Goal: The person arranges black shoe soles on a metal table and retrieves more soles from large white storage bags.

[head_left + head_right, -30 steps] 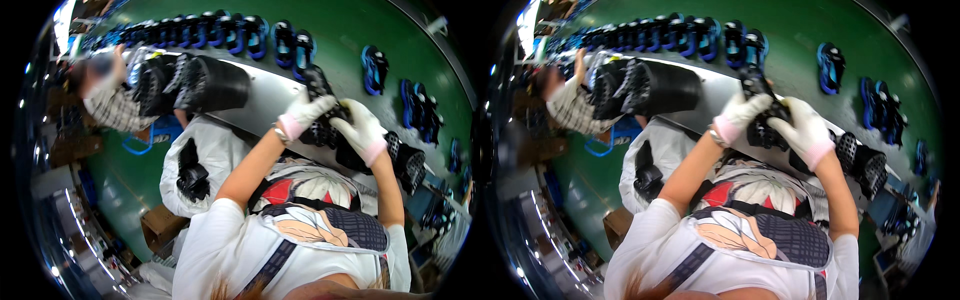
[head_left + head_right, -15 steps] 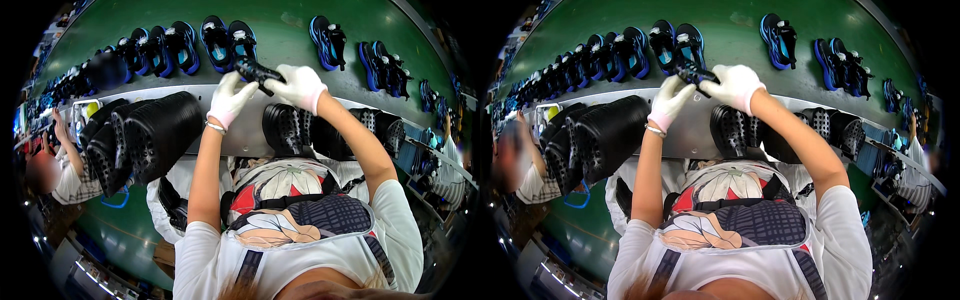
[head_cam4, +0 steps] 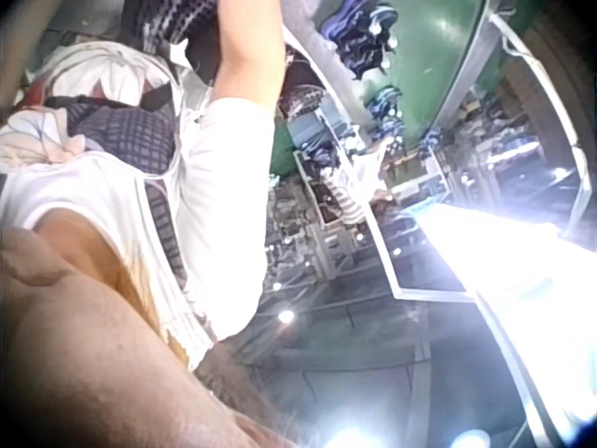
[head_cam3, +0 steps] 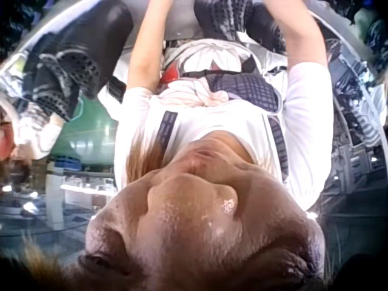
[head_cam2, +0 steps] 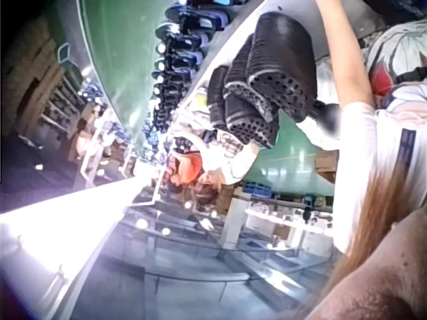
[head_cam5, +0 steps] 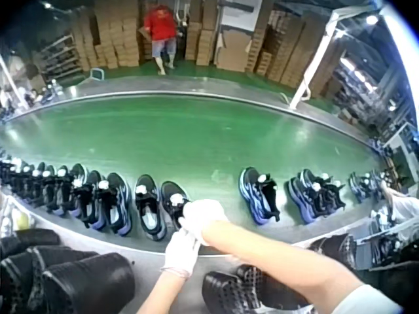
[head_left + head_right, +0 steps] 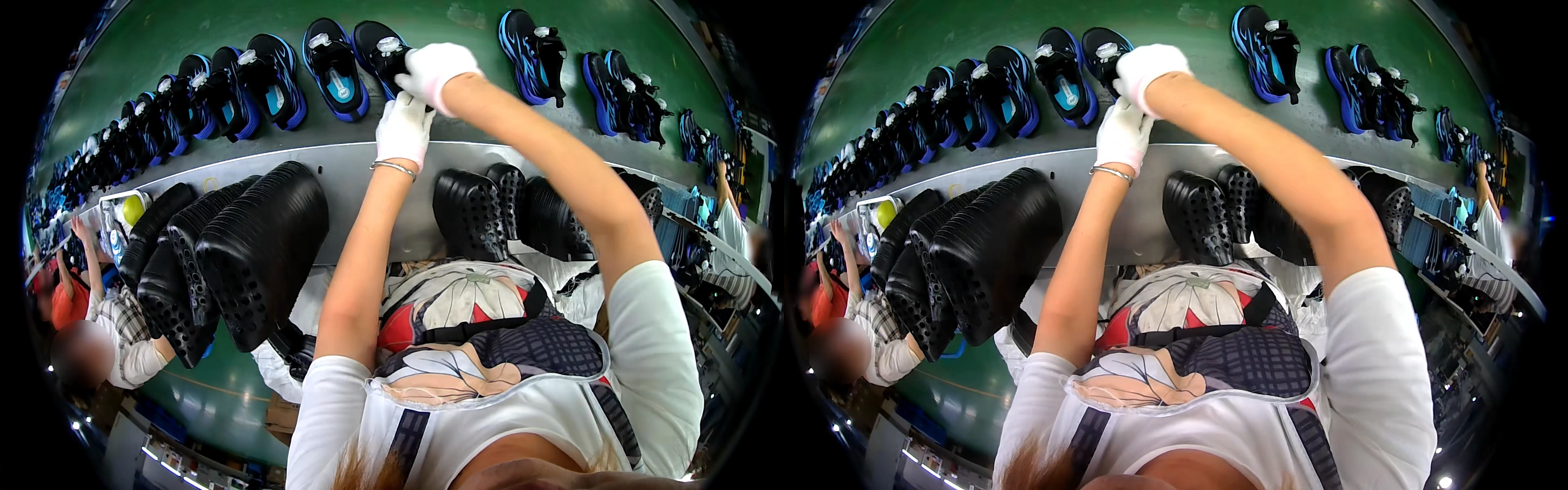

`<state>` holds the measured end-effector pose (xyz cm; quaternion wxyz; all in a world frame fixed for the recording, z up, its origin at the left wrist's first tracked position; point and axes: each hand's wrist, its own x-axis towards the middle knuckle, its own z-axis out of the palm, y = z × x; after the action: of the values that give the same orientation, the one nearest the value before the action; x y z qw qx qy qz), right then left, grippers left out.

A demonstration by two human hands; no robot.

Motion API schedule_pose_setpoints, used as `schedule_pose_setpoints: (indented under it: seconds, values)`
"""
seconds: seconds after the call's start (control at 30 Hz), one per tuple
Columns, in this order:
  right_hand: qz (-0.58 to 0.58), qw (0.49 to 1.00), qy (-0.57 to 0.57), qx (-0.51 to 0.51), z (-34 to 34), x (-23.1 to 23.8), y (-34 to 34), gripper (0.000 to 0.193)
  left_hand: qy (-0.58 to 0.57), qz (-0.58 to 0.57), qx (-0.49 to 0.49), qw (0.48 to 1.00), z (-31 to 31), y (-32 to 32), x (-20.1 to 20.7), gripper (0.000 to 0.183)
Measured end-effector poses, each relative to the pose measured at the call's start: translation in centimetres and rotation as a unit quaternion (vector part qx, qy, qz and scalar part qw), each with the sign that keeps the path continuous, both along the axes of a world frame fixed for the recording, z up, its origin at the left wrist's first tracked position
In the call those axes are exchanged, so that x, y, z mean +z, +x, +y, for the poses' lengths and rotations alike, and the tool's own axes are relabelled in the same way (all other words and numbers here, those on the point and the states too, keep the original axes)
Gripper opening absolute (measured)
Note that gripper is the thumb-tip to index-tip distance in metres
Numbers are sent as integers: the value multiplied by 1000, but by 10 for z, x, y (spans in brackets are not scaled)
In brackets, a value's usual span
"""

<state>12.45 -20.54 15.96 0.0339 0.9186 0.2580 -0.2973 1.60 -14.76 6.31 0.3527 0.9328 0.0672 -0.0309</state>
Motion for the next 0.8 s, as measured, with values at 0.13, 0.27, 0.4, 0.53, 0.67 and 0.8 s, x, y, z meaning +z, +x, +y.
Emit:
schedule_pose_setpoints:
  seconds: [0.13,0.27,0.4,0.53,0.67,0.8]
  values:
    - [7,998,13,-59,18,-47,-8,29,-18,153,13,988,6,11,-20,22]
    - [33,998,1,-57,28,-57,-4,27,-57,208,-44,975,20,21,-51,39]
    - [20,996,42,-74,25,-75,7,24,-58,204,-34,977,20,26,-42,35]
    - [32,999,22,-12,32,-76,4,26,-53,143,-40,987,27,15,-68,31]
    - [40,997,66,-27,21,-57,5,23,36,150,-99,983,28,20,-45,31]
    - [122,979,126,-103,-11,-15,2,31,79,31,-185,979,37,13,-14,44]
